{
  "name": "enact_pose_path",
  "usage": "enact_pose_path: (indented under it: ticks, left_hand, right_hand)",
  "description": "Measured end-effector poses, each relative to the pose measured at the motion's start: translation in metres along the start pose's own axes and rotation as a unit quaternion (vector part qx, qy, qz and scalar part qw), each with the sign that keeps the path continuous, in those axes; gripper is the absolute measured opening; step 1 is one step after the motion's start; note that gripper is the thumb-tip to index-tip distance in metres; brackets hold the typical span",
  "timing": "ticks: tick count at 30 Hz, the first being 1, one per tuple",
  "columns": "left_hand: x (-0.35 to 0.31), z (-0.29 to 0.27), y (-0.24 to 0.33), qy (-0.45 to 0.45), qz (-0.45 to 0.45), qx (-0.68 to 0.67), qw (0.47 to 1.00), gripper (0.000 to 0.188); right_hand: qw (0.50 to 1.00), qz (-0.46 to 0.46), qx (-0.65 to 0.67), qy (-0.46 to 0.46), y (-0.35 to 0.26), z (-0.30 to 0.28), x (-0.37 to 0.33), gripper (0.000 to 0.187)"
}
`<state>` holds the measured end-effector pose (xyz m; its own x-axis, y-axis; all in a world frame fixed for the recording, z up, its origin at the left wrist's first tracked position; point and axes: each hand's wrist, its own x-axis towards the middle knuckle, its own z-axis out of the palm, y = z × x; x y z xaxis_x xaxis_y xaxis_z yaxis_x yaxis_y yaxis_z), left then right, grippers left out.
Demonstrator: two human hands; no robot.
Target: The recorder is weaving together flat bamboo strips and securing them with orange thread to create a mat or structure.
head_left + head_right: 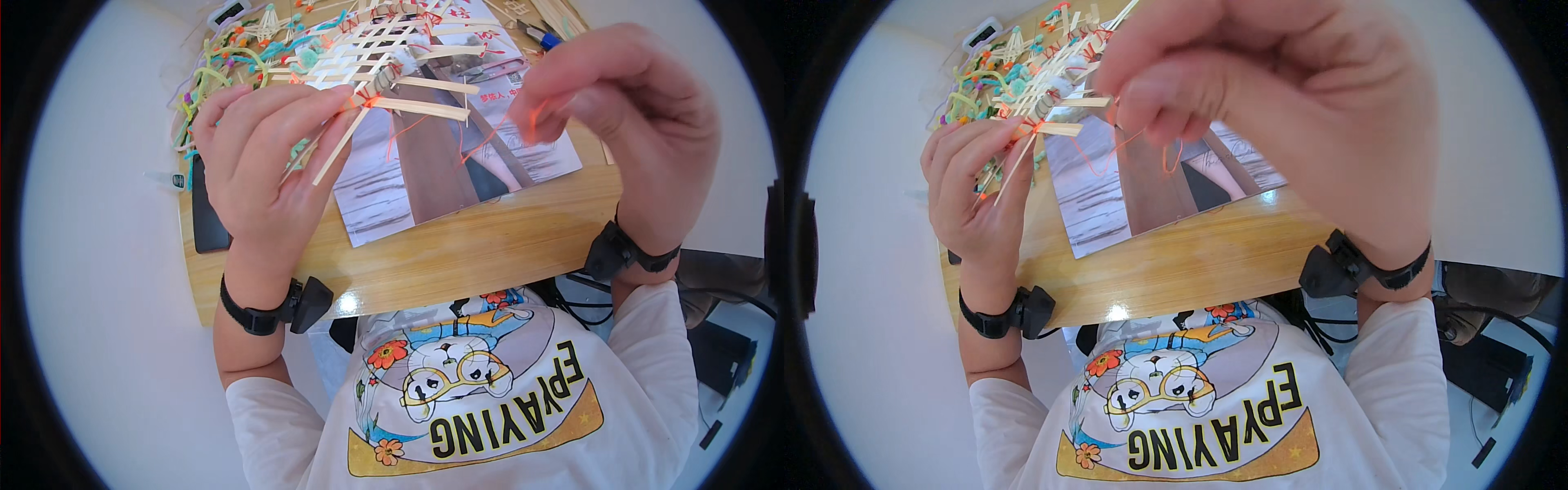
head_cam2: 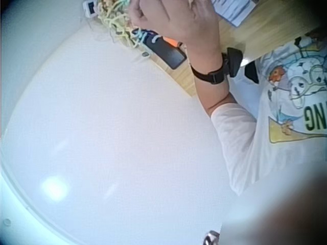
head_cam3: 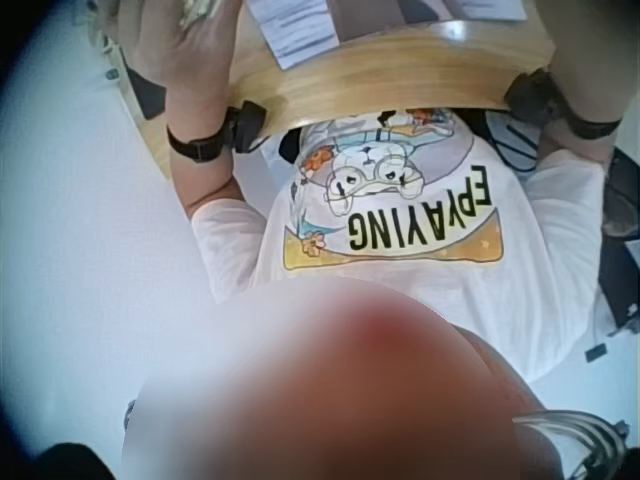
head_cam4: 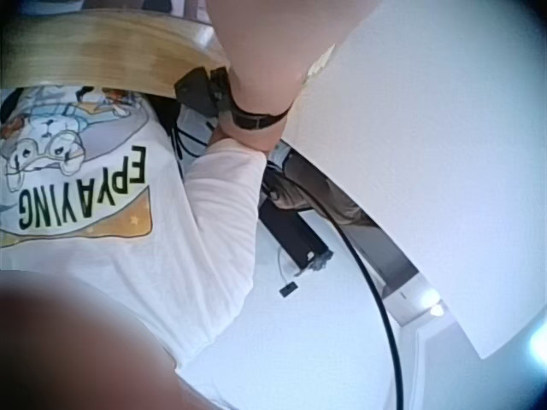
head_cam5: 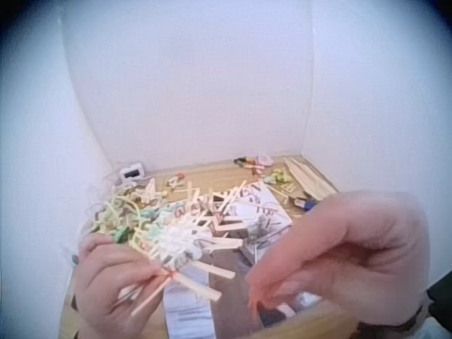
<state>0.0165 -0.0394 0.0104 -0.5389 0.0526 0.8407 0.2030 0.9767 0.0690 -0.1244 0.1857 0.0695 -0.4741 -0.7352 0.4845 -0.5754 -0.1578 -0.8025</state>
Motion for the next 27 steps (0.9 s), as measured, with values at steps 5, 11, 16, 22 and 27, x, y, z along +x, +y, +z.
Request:
enact_pose_path:
  ticks: [5,11,16,22,27]
  left_hand:
    - [0.008,0.005,0.002,0.017,0.025,0.020,0.999,0.026]
    - [-0.002,0.008,0.007,0.011,-0.117,-0.112,0.987,0.024]
    - [0.001,0.011,0.018,0.016,-0.315,-0.323,0.892,0.021]
    - [0.004,0.010,0.028,0.015,-0.465,-0.447,0.764,0.024]
    - [0.004,0.011,0.029,-0.009,-0.454,-0.428,0.781,0.023]
  right_hand:
    - [0.994,-0.073,-0.058,0.048,-0.002,-0.005,0.003,0.013]
    - [0.986,-0.104,-0.075,0.104,0.015,0.010,-0.003,0.014]
    - [0.970,-0.225,-0.062,0.070,0.032,0.014,-0.001,0.023]
    - [0.935,-0.306,-0.178,-0.028,0.053,0.017,0.011,0.028]
    - [0.942,-0.269,-0.184,0.087,0.042,0.042,0.006,0.025]
